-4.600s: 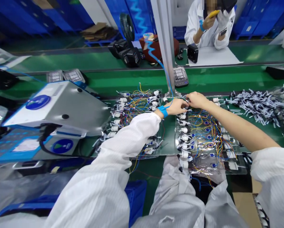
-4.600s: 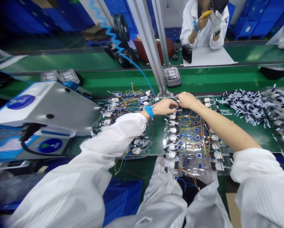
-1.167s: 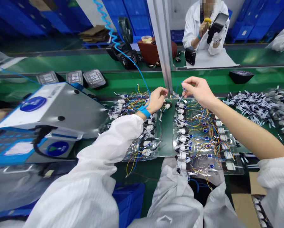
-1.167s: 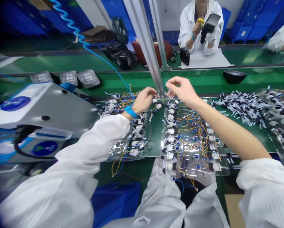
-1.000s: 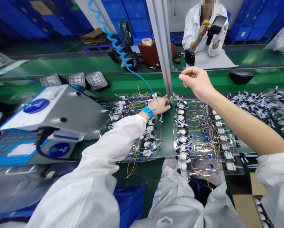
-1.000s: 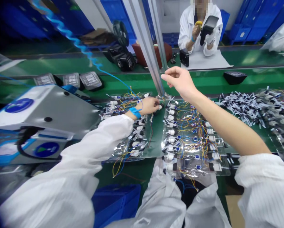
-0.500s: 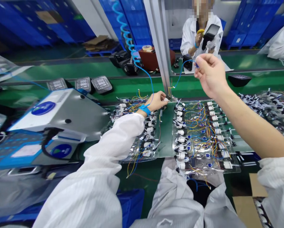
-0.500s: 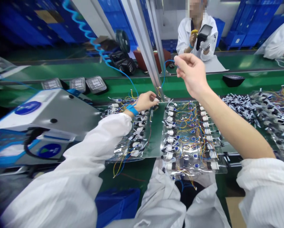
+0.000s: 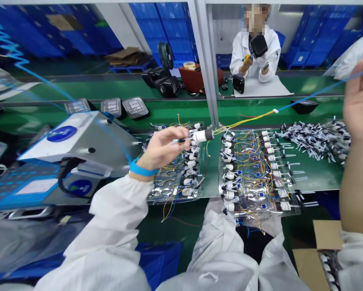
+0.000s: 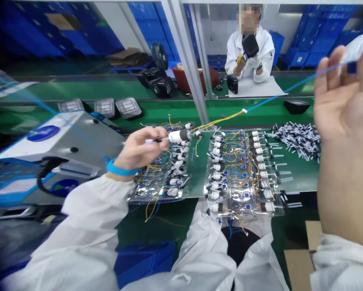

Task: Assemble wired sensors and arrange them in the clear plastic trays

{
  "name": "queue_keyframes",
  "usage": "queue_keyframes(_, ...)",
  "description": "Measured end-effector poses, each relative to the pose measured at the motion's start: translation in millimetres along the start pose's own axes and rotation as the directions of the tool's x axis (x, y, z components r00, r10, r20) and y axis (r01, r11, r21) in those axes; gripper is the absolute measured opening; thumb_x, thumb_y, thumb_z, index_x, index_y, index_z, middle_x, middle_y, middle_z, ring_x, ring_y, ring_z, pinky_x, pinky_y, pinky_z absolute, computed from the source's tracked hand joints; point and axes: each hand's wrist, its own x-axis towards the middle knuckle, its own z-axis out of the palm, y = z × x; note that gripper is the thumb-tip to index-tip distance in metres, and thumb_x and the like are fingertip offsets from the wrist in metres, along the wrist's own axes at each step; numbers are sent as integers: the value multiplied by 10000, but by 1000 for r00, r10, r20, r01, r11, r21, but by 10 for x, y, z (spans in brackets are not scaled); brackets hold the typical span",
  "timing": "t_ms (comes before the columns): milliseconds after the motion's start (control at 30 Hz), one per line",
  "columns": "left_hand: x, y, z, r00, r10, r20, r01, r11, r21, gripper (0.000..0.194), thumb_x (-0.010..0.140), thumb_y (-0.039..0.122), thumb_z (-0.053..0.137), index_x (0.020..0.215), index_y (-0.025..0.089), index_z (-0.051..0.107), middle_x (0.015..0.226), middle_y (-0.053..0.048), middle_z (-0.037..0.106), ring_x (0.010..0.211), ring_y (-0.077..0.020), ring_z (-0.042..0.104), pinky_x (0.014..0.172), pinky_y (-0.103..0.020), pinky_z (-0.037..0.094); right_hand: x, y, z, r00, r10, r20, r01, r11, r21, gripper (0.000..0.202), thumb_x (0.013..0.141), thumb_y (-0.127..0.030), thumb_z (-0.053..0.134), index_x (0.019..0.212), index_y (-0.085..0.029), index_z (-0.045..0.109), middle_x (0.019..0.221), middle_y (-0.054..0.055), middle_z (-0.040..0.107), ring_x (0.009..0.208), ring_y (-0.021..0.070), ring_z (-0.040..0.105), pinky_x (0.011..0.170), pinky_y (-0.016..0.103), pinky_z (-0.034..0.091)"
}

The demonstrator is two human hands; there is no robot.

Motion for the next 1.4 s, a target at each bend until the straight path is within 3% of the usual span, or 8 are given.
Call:
queue_keyframes(200, -902, 206, 328, 969, 203, -142, -217, 972, -89, 223, 773, 376, 937, 925, 287, 800, 925, -35, 747, 645, -125, 640, 550, -257, 548, -915, 44, -76, 994, 105, 20, -100, 979, -175, 218, 776, -573, 902, 866, -422, 773, 933, 120, 733, 861, 270, 706, 577, 462, 491)
queue_keyframes(300, -1099, 175, 669, 940, 311, -144, -304, 950, 69, 104, 890, 355, 847, 855, 260, 822, 693, -26, 666, 633, -147, 614, 591, -303, 545, -1322, 67, -235, 984, 177, -8, -177, 976, -124, 144, 794, -569, 881, 853, -464, 801, 905, 123, 715, 679, 236, 625, 482, 445, 383)
queue_keyframes(400, -1212, 110, 1037, 956, 237, -172, -225, 970, 90, 85, 906, 329, 830, 923, 249, 850, 724, -47, 696, 719, -186, 679, 610, -319, 570, -1749, 99, -323, 965, 250, 79, -252, 968, 15, 141, 798, -552, 882, 912, -493, 825, 892, 82, 669, 560, 174, 517, 433, 400, 351)
queue_keyframes(533, -1362, -9, 1399, 976, 24, -215, -27, 1000, -9, 207, 923, 357, 814, 1089, 238, 846, 790, -47, 733, 535, -130, 639, 425, -238, 472, -2276, 122, -123, 802, 309, 511, -385, 922, 46, 277, 842, -360, 876, 1107, -415, 816, 917, 37, 688, 537, 141, 593, 366, 310, 423)
queue_keyframes(600, -1423, -51, 1505, 978, -17, -208, 20, 1000, 10, 181, 927, 376, 811, 999, 214, 853, 727, -35, 712, 488, -108, 607, 414, -222, 461, -2437, 148, 49, 732, 312, 605, -415, 909, 32, 315, 795, -258, 913, 1080, -348, 815, 890, 33, 707, 563, 133, 623, 375, 269, 463)
queue_keyframes(867, -1460, -25, 1611, 962, 124, -244, -50, 956, 290, 64, 880, 285, 863, 869, 221, 866, 780, -64, 802, 643, -138, 728, 562, -211, 576, -2635, 404, 382, 662, 286, 693, -463, 883, 79, 150, 925, -248, 790, 1043, -320, 850, 1067, 56, 728, 763, 149, 748, 687, 332, 706)
queue_keyframes(1200, -1494, -114, 1555, 953, 254, -164, -143, 856, 496, 61, 872, 172, 852, 886, 232, 859, 780, -40, 812, 654, -140, 735, 594, -231, 581, -2660, 548, 401, 654, 335, 678, -513, 856, 71, 23, 888, -275, 831, 891, -260, 813, 920, 39, 735, 679, 150, 735, 610, 312, 674)
queue_keyframes(1400, -1525, -184, 1600, 943, 298, -149, -156, 790, 593, 90, 894, 170, 827, 931, 246, 861, 803, -38, 814, 682, -148, 736, 602, -243, 574, -2666, 578, 323, 709, 263, 654, -293, 954, -65, 37, 916, -258, 799, 887, -267, 820, 909, 56, 753, 781, 175, 735, 670, 332, 647)
